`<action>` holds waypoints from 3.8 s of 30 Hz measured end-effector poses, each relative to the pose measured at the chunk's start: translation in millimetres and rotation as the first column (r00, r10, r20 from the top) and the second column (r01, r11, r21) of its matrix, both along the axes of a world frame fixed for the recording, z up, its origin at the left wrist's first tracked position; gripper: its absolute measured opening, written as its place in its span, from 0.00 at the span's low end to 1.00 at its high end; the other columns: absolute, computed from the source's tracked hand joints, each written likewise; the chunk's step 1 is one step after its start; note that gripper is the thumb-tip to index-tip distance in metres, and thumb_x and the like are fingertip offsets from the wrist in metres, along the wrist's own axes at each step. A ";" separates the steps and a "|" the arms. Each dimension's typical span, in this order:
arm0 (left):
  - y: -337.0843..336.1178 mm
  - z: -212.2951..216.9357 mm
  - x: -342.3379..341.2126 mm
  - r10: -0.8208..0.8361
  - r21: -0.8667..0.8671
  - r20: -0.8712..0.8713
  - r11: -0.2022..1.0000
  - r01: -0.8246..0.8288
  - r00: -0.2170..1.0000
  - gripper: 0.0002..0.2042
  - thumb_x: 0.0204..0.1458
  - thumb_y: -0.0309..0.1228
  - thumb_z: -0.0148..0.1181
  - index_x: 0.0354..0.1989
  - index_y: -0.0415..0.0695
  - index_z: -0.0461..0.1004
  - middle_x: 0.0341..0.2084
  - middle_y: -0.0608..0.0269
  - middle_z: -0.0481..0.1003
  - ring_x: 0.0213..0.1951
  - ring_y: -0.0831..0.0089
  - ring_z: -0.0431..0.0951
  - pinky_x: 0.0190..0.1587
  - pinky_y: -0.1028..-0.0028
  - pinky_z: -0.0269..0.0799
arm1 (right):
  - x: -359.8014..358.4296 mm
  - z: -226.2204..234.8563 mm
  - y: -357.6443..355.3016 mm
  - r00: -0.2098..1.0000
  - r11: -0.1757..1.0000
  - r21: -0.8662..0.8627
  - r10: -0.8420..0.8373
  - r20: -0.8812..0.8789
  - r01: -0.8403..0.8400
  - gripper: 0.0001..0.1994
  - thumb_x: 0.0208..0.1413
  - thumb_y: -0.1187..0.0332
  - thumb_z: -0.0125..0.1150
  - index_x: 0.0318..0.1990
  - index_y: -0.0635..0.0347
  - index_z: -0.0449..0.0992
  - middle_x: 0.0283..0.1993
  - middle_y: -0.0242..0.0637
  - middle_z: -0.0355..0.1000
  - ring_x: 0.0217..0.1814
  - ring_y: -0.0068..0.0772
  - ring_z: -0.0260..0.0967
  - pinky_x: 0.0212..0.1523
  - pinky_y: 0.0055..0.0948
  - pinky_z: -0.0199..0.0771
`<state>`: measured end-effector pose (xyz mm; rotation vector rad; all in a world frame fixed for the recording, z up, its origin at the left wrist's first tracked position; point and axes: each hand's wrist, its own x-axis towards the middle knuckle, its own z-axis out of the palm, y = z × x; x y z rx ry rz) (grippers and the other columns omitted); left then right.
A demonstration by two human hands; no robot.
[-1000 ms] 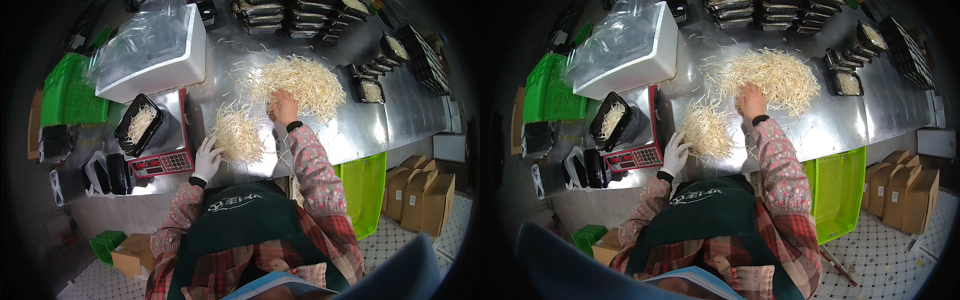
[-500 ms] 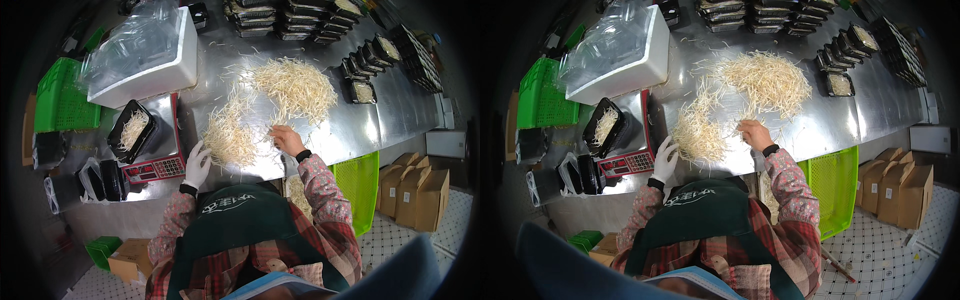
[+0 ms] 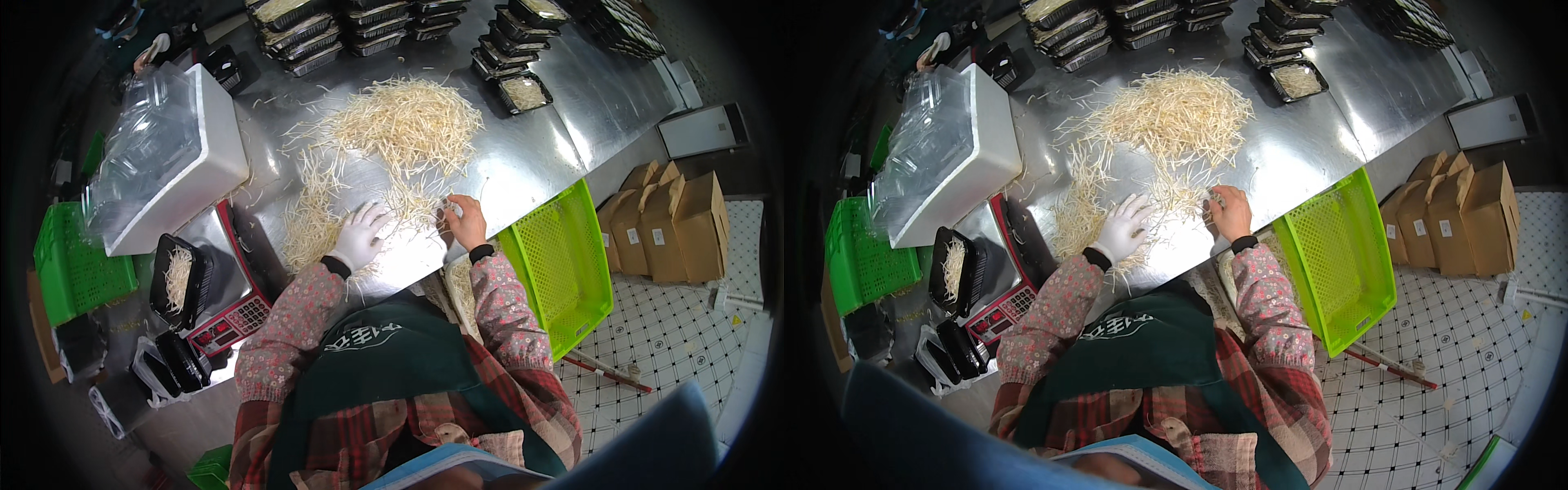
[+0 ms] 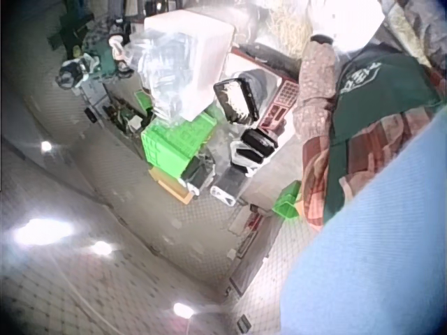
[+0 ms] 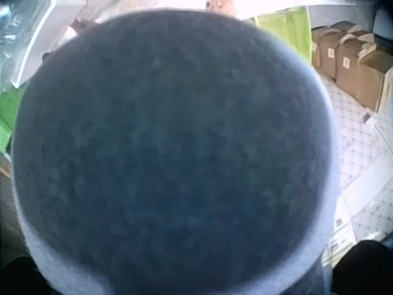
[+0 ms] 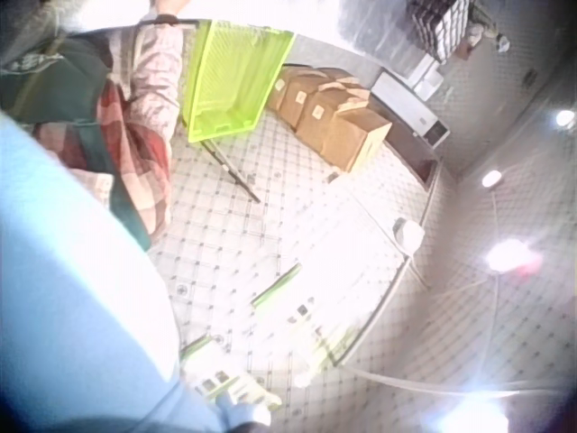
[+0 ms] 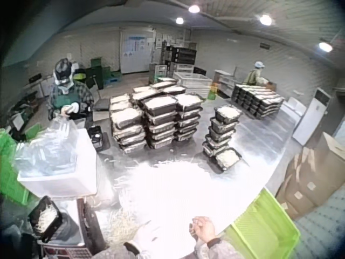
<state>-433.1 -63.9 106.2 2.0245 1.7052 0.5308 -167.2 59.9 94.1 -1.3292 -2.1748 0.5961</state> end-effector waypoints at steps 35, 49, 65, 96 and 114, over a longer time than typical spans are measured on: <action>-184.2 35.8 -40.9 0.706 -0.029 0.223 0.694 -0.720 0.672 0.16 0.51 0.28 0.59 0.49 0.44 0.75 0.57 0.51 0.68 0.62 0.48 0.62 0.63 0.59 0.58 | -283.1 -28.3 27.9 0.802 0.809 0.027 0.576 0.162 -0.587 0.23 0.53 0.55 0.58 0.55 0.50 0.71 0.65 0.42 0.59 0.67 0.54 0.53 0.60 0.55 0.55; -195.9 50.3 -29.2 0.728 -0.020 0.294 0.652 -0.758 0.619 0.16 0.50 0.27 0.60 0.49 0.44 0.75 0.54 0.51 0.70 0.59 0.52 0.67 0.61 0.62 0.62 | -295.3 9.7 115.3 0.770 0.871 0.060 0.396 0.501 -0.487 0.26 0.47 0.60 0.64 0.57 0.46 0.71 0.62 0.40 0.64 0.62 0.44 0.60 0.58 0.46 0.62; -111.8 47.1 -65.2 0.637 -0.005 0.363 0.731 -0.682 0.680 0.14 0.52 0.31 0.59 0.47 0.44 0.76 0.54 0.51 0.70 0.57 0.54 0.69 0.60 0.64 0.63 | -145.1 37.2 77.9 0.542 0.484 -0.467 0.840 0.013 -0.740 0.23 0.46 0.67 0.69 0.53 0.55 0.75 0.45 0.41 0.74 0.38 0.36 0.74 0.42 0.34 0.74; -14.9 7.3 -83.8 0.187 -0.190 -0.102 0.960 -0.203 0.977 0.14 0.55 0.42 0.55 0.49 0.59 0.77 0.60 0.65 0.67 0.67 0.57 0.56 0.67 0.48 0.41 | -78.7 -2.1 41.1 0.650 0.663 -0.255 0.746 0.146 -0.703 0.17 0.47 0.68 0.61 0.47 0.46 0.78 0.62 0.34 0.66 0.64 0.43 0.59 0.56 0.42 0.68; 33.2 -4.9 -44.4 -0.016 -0.201 -0.284 0.979 -0.043 0.959 0.22 0.54 0.39 0.53 0.60 0.63 0.68 0.67 0.60 0.55 0.69 0.55 0.50 0.67 0.48 0.41 | 12.8 -14.4 45.3 0.902 0.938 -0.130 0.345 0.259 -0.322 0.22 0.46 0.60 0.65 0.53 0.41 0.76 0.67 0.35 0.61 0.71 0.53 0.49 0.63 0.53 0.50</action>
